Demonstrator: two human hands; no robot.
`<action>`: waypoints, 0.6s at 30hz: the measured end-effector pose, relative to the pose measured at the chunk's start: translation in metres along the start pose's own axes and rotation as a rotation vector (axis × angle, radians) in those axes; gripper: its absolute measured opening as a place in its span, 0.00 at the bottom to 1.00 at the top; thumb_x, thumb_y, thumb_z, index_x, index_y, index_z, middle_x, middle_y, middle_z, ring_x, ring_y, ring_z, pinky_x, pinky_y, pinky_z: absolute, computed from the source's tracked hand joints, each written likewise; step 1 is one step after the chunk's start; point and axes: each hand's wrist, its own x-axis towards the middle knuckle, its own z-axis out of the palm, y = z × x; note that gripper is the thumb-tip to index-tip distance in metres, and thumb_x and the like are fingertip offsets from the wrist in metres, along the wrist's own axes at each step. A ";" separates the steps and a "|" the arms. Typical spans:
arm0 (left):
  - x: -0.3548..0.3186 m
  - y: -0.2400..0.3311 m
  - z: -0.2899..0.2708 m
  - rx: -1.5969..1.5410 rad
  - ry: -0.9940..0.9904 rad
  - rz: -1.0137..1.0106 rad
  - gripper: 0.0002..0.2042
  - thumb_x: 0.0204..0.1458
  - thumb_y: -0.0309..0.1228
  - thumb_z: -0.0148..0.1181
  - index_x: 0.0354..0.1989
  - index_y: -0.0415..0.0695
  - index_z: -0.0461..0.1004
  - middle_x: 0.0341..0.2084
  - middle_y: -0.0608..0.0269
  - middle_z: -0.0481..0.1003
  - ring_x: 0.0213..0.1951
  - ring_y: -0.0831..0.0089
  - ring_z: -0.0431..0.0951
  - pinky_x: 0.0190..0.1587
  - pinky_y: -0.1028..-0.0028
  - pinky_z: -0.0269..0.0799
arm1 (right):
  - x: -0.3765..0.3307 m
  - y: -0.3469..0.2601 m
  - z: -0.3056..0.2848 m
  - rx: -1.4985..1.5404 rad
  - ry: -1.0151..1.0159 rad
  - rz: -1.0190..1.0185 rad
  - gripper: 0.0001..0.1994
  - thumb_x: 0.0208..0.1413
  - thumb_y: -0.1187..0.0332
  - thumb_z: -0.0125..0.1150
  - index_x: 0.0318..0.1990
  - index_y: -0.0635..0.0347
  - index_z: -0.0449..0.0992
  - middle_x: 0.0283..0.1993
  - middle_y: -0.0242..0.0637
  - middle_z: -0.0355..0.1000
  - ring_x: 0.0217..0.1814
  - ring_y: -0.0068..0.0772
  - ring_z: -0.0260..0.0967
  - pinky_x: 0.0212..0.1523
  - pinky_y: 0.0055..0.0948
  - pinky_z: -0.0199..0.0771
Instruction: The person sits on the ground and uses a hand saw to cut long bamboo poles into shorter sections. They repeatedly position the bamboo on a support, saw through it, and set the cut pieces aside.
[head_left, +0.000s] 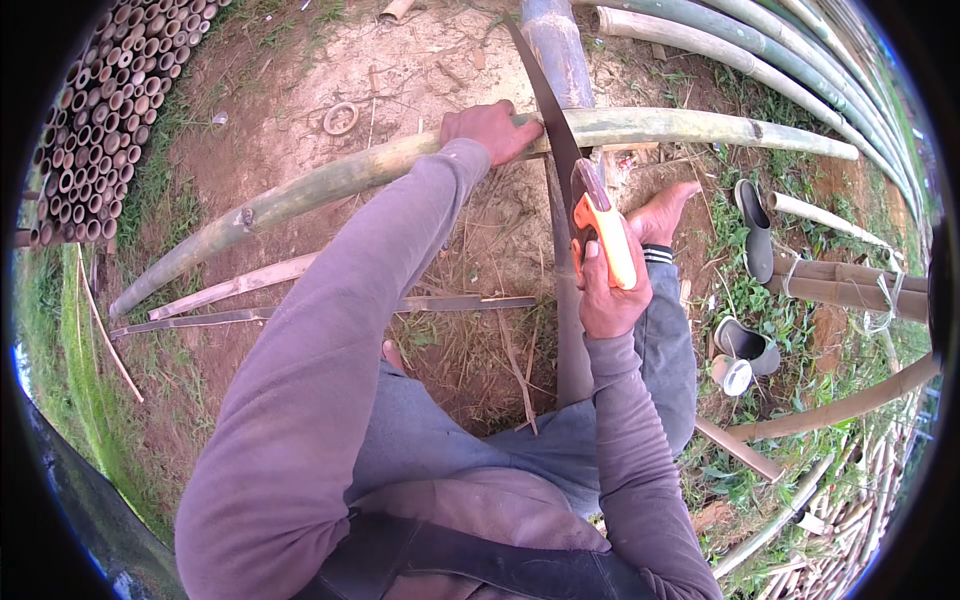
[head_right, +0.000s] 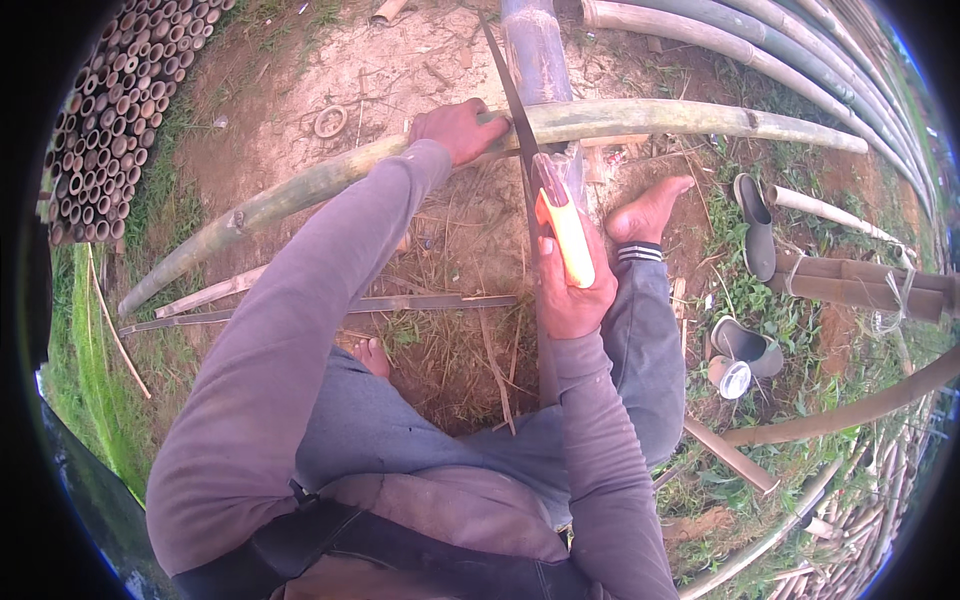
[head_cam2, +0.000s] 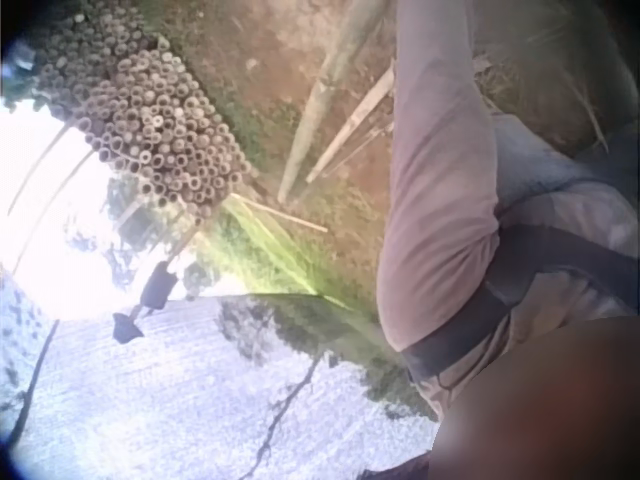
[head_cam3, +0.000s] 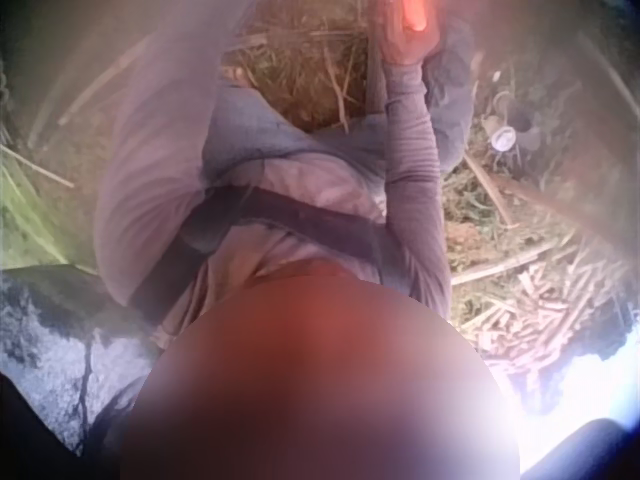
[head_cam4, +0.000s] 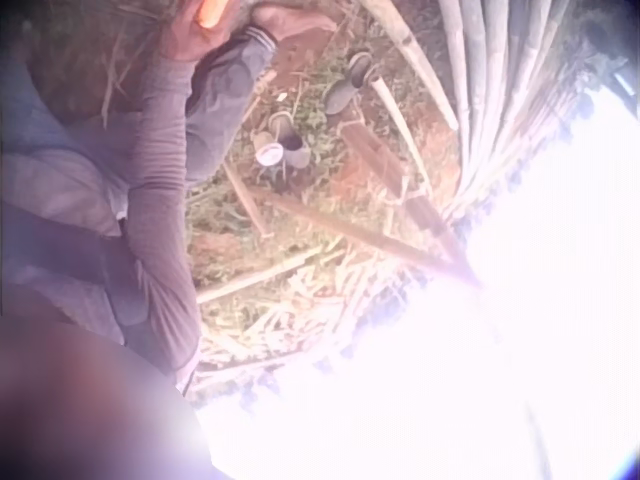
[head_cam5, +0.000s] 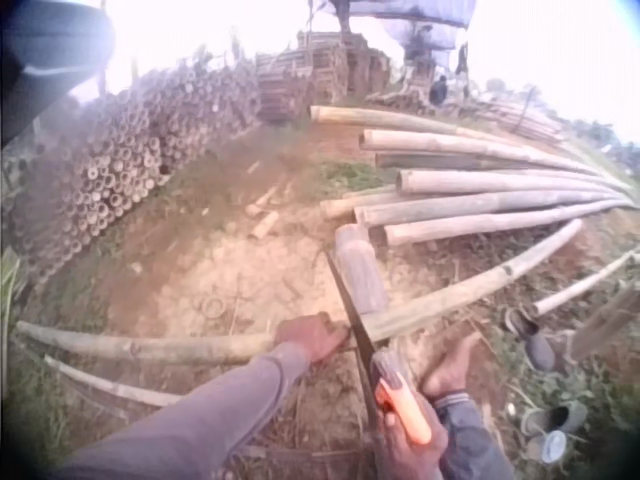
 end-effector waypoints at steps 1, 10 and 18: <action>-0.001 0.001 -0.001 0.002 0.001 -0.008 0.39 0.57 0.67 0.47 0.66 0.50 0.76 0.56 0.53 0.82 0.59 0.54 0.81 0.65 0.53 0.69 | 0.004 0.002 0.003 -0.004 -0.005 -0.018 0.23 0.66 0.74 0.66 0.67 0.69 0.72 0.52 0.39 0.80 0.38 0.21 0.72 0.38 0.22 0.72; -0.002 0.000 -0.003 -0.009 -0.086 -0.017 0.36 0.59 0.62 0.47 0.66 0.49 0.76 0.55 0.53 0.83 0.58 0.56 0.81 0.64 0.53 0.68 | -0.092 -0.049 -0.052 0.035 -0.025 0.038 0.26 0.65 0.72 0.67 0.66 0.77 0.70 0.61 0.55 0.78 0.62 0.42 0.79 0.62 0.38 0.80; -0.003 -0.031 -0.012 -0.201 0.000 0.168 0.45 0.55 0.68 0.54 0.73 0.47 0.67 0.65 0.50 0.74 0.70 0.55 0.70 0.73 0.46 0.56 | 0.028 0.009 0.022 0.189 -0.009 0.016 0.24 0.66 0.74 0.66 0.67 0.71 0.71 0.61 0.46 0.77 0.58 0.30 0.76 0.57 0.29 0.77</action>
